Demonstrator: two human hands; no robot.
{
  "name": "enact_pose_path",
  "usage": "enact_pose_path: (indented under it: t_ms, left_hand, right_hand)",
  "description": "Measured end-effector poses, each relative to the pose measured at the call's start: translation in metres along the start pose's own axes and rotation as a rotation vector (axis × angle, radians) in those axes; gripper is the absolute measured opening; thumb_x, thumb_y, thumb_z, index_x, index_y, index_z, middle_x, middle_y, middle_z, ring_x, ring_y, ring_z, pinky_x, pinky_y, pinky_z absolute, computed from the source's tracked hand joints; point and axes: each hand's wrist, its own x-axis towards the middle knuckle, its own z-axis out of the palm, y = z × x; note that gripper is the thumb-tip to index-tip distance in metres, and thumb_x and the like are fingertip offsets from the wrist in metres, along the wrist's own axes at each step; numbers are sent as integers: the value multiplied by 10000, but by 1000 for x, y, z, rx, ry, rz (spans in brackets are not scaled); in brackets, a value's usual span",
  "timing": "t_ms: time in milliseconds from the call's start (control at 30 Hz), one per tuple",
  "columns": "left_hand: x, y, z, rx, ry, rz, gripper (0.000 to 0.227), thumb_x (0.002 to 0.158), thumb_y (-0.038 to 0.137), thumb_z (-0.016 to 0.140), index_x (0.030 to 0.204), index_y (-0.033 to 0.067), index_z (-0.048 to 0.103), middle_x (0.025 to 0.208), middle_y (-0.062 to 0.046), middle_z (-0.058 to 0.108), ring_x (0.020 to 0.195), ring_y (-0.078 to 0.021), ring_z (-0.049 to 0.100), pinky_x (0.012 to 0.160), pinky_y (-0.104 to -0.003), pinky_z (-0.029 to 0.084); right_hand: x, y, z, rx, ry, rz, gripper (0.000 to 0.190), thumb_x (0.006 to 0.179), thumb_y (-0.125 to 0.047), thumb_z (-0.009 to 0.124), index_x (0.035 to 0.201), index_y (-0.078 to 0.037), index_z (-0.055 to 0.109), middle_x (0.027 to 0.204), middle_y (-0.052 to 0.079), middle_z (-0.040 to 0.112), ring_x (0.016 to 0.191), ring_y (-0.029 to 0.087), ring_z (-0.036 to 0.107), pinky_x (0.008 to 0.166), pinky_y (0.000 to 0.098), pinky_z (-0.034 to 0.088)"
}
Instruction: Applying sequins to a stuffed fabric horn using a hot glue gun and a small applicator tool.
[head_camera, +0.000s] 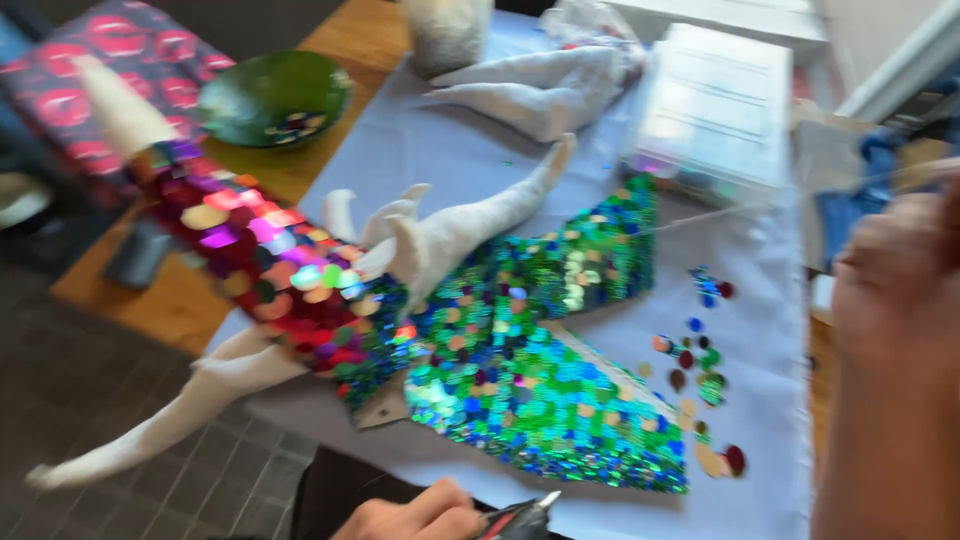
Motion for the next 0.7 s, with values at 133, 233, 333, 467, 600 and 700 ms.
enact_pose_path:
  t_ms: [133,233,333,467,600,700]
  left_hand:
    - [-11,2,24,-13,-14,-283,157,988,210,602,831,219,607,820,99,531,646,-84,602,400,-342,315]
    - [-9,2,30,12,69,-335,150,953,235,623,803,249,626,780,119,548,592,-80,580,407,-333,315]
    - [-9,3,34,54,169,-429,142,910,266,648,770,284,648,731,143,567,527,-75,554,416,-321,316]
    - [-9,0,40,116,236,-487,45,861,378,679,866,348,712,709,143,594,420,-132,451,383,-356,288]
    - [-1,-7,45,40,159,-550,121,908,446,674,887,329,695,828,114,601,397,-210,399,410,-386,303]
    - [18,-4,40,-127,34,-507,111,931,432,693,980,332,703,897,117,613,421,-160,503,351,-313,436]
  right_hand:
    - [-18,23,12,-932,470,-4,240,1131,-168,477,895,-209,496,750,15,531,564,78,357,520,213,262]
    - [-52,46,3,-1314,365,94,319,1202,-112,463,891,-117,535,637,53,536,546,143,484,541,260,375]
    - [-66,61,-14,-1431,345,248,280,1179,-201,499,926,-111,578,670,45,593,529,156,535,506,293,412]
    - [-66,73,-36,-1522,172,174,181,1139,-169,524,1002,-58,564,791,65,633,658,200,596,584,357,483]
    - [-66,74,-37,-1607,136,169,185,1133,-197,524,1020,-66,590,798,56,661,692,225,624,680,398,493]
    - [-62,76,-36,-1608,135,163,180,1132,-190,533,1011,-71,594,800,50,670,671,219,624,629,395,496]
